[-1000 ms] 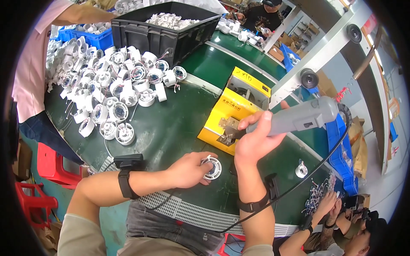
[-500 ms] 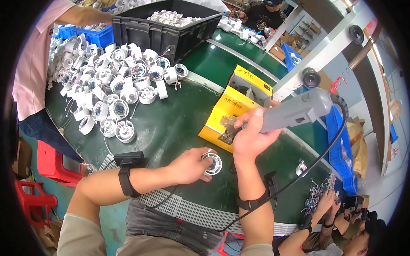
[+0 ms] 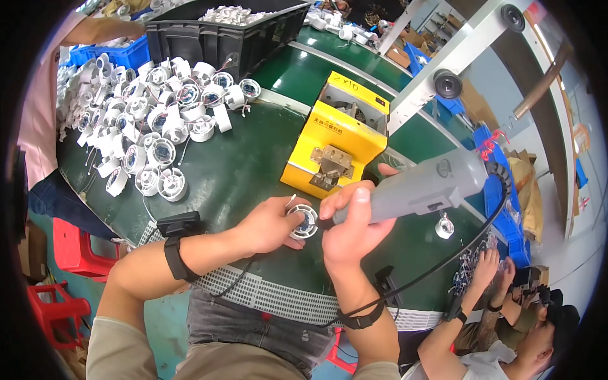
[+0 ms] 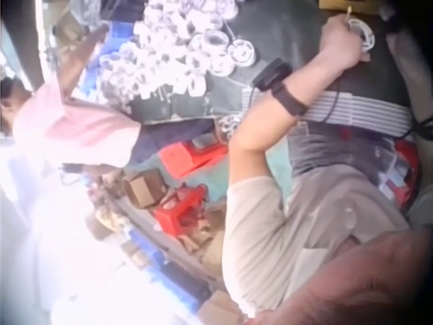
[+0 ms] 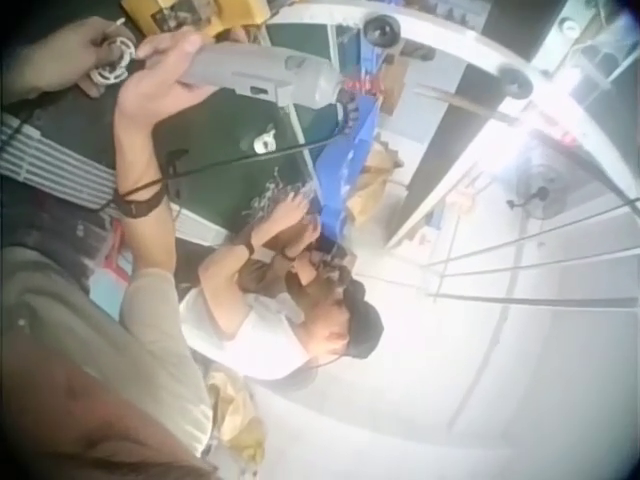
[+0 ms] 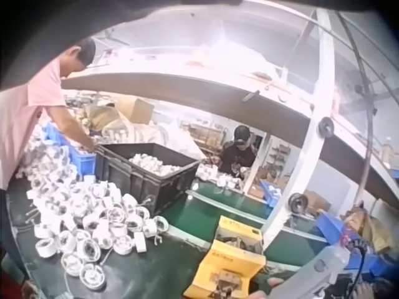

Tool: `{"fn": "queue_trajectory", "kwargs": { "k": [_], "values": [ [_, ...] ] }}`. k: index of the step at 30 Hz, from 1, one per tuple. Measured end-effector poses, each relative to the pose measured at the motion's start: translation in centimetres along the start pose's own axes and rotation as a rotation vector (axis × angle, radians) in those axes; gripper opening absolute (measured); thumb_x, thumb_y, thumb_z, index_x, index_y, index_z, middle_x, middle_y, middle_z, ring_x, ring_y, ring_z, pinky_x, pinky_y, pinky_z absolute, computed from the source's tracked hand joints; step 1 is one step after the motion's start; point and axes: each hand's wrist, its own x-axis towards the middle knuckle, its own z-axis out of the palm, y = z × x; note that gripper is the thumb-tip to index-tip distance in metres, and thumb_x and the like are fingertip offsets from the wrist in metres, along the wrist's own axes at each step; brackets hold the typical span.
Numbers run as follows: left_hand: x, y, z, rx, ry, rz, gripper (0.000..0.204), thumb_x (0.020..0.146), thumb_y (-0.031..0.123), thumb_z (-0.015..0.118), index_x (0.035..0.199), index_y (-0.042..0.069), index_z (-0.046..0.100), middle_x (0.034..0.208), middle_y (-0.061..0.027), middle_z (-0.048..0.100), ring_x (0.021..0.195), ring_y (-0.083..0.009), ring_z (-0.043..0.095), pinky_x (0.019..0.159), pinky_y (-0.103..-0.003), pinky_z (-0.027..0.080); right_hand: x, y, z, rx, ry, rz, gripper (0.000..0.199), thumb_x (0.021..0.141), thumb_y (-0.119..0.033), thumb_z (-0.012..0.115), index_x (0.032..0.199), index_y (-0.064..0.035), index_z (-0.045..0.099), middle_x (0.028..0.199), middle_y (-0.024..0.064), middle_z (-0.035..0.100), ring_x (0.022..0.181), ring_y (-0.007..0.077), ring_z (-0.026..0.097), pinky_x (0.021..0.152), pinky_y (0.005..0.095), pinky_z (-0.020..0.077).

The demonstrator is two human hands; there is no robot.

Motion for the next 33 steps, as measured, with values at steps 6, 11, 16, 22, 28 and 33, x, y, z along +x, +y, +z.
{"fn": "queue_trajectory", "kwargs": {
  "k": [6,11,16,22,28,33],
  "values": [
    [0.0,-0.4,0.5,-0.033,0.068,0.052,0.029,0.096,0.013,0.047,0.116,-0.003,0.059,0.089,-0.0147,0.069,0.069,-0.0219,0.071,0.068,-0.032,0.056,-0.6,0.3,0.3,-0.011,-0.038,0.006,0.039,0.096,-0.017,0.046,0.13,-0.0037,0.031,0.066,0.0058,0.046,0.047,0.0142,0.046,0.044,0.0278,0.0422],
    [-0.1,-0.6,0.4,-0.016,0.074,0.068,0.026,0.096,0.013,0.047,0.112,-0.002,0.06,0.086,-0.014,0.068,0.07,-0.0214,0.071,0.068,-0.032,0.056,-0.9,0.9,0.2,-0.003,-0.05,0.03,0.041,0.096,-0.019,0.047,0.13,-0.0034,0.031,0.066,0.0059,0.046,0.047,0.0145,0.047,0.044,0.0281,0.0427],
    [-0.3,0.2,0.0,0.013,-0.013,0.019,0.032,0.099,0.013,0.046,0.124,-0.006,0.052,0.112,-0.0142,0.061,0.087,-0.0221,0.067,0.075,-0.031,0.061,-1.0,0.9,0.1,-0.005,-0.061,0.032,0.041,0.096,-0.019,0.047,0.13,-0.0034,0.031,0.066,0.0059,0.046,0.048,0.0145,0.047,0.045,0.0284,0.0428],
    [-0.4,0.4,0.0,0.021,-0.011,0.001,0.032,0.099,0.013,0.045,0.124,-0.006,0.052,0.112,-0.0147,0.061,0.087,-0.0218,0.067,0.075,-0.031,0.061,-0.9,0.7,0.3,-0.007,-0.064,0.016,0.041,0.096,-0.02,0.047,0.13,-0.0037,0.031,0.066,0.0057,0.046,0.048,0.0143,0.046,0.045,0.0282,0.0426],
    [-0.7,0.8,-0.1,0.034,-0.004,-0.009,0.033,0.099,0.013,0.045,0.124,-0.006,0.052,0.113,-0.0154,0.061,0.086,-0.0221,0.068,0.075,-0.03,0.06,-0.9,1.1,0.1,-0.006,-0.093,0.031,0.04,0.095,-0.021,0.048,0.128,-0.0039,0.032,0.066,0.0065,0.046,0.047,0.0146,0.046,0.045,0.0282,0.0427],
    [-0.7,0.8,0.1,0.073,0.008,0.002,0.033,0.098,0.013,0.046,0.124,-0.007,0.051,0.114,-0.0161,0.061,0.087,-0.0222,0.068,0.074,-0.03,0.06,-1.1,1.6,-0.3,0.024,-0.203,-0.009,0.041,0.094,-0.021,0.049,0.126,-0.0021,0.032,0.068,0.0078,0.046,0.048,0.0151,0.047,0.047,0.029,0.0447]
  ]
}}
